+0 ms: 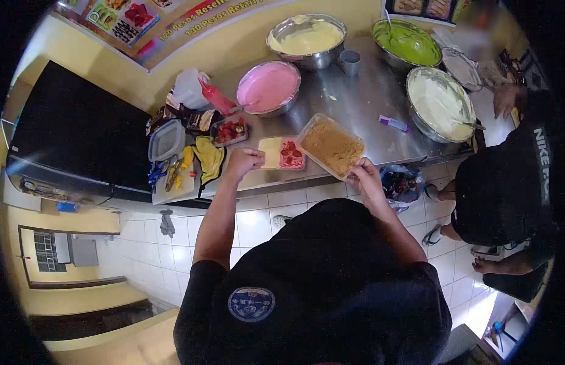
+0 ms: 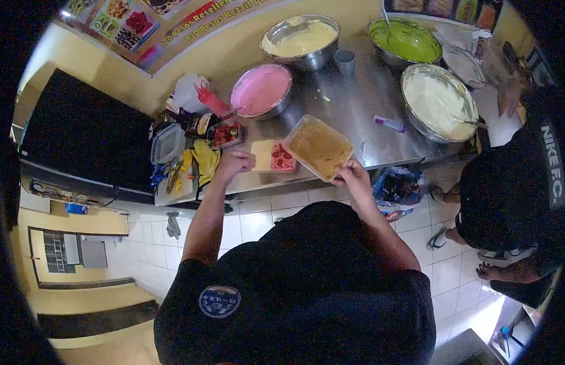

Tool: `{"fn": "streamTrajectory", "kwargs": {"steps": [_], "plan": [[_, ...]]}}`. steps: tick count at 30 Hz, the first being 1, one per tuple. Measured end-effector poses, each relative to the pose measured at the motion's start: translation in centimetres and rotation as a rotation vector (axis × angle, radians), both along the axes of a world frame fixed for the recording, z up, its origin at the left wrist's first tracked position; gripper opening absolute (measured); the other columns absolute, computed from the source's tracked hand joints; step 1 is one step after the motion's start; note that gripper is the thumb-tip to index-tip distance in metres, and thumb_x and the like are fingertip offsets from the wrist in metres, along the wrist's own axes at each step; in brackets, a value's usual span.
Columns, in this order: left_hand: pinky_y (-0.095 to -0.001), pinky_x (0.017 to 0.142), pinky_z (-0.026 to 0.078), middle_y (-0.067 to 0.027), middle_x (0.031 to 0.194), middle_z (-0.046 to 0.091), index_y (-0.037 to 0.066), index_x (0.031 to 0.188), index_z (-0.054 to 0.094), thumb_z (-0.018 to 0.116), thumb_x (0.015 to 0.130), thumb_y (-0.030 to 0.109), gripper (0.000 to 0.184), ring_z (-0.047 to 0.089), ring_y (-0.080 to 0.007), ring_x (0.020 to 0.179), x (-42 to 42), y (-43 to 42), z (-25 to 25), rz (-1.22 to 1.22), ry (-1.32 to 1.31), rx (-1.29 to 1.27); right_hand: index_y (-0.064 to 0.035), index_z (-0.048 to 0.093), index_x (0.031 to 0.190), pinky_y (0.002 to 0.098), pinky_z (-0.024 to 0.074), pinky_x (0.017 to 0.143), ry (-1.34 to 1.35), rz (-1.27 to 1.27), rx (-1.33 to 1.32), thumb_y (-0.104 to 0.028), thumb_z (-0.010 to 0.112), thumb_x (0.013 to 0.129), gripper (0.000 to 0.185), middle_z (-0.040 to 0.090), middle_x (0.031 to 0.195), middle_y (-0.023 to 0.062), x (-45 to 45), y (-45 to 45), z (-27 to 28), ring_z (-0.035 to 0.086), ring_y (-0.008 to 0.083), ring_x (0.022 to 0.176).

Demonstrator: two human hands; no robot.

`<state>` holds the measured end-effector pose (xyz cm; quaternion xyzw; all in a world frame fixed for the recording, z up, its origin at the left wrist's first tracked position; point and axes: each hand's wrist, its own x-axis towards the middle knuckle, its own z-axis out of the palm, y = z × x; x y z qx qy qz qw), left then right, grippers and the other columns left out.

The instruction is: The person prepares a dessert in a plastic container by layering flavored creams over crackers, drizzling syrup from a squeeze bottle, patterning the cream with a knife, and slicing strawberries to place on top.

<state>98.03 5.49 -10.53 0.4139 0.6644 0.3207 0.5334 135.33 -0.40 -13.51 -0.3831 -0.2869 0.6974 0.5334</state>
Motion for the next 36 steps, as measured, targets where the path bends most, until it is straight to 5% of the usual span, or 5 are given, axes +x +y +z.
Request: {"fn": "streamTrajectory", "kwargs": {"steps": [5,9,15,29,36], "plan": [[-0.0354,0.064,0.053,-0.0199,0.069,0.067,0.001,0.08,0.072,0.065,0.077,0.017,0.017,0.069,-0.0259,0.067,0.2,2.5,-1.2,-0.529,0.956,0.199,-0.0137,0.051,0.089,0.0324,0.0552,0.075,0.068,-0.035,0.032,-0.01,0.058,0.091,0.007,0.059,0.095,-0.0009,0.5,-0.4,0.7,0.06,0.0106,0.088],[-0.0403,0.065,0.052,-0.024,0.077,0.064,0.005,0.079,0.072,0.062,0.075,0.022,0.02,0.066,-0.0339,0.07,0.5,4.5,-2.8,-0.244,0.81,0.39,-0.013,0.051,0.089,0.0314,0.0555,0.074,0.06,-0.057,-0.001,-0.01,0.058,0.091,0.009,0.059,0.097,-0.0005,0.9,-0.6,0.6,0.059,0.0105,0.089],[-0.045,0.066,0.051,-0.0241,0.076,0.064,0.003,0.075,0.071,0.061,0.074,0.018,0.018,0.065,-0.0378,0.072,-0.8,5.3,-4.4,-0.731,1.357,0.362,-0.0124,0.05,0.089,0.0292,0.055,0.072,0.047,-0.086,-0.011,-0.01,0.059,0.091,0.009,0.059,0.096,-0.0006,1.4,-0.8,0.8,0.059,0.01,0.087],[-0.0295,0.073,0.052,-0.0107,0.088,0.072,0.004,0.103,0.071,0.066,0.085,0.023,0.026,0.067,-0.0149,0.078,7.3,2.1,6.8,-0.04,0.382,0.589,-0.0126,0.05,0.086,0.0296,0.0523,0.072,-0.065,-0.006,-0.034,-0.012,0.057,0.092,0.009,0.058,0.092,-0.001,0.2,-0.4,1.0,0.059,0.01,0.085],[-0.0378,0.08,0.051,-0.0134,0.101,0.067,0.007,0.107,0.067,0.062,0.084,0.012,0.024,0.065,-0.0291,0.089,15.0,-0.8,5.7,-0.628,0.575,0.702,-0.0112,0.051,0.089,0.0284,0.0519,0.072,-0.092,0.132,-0.054,-0.011,0.058,0.09,0.006,0.059,0.086,-0.0009,-1.5,0.0,0.7,0.06,0.0101,0.078]]}}
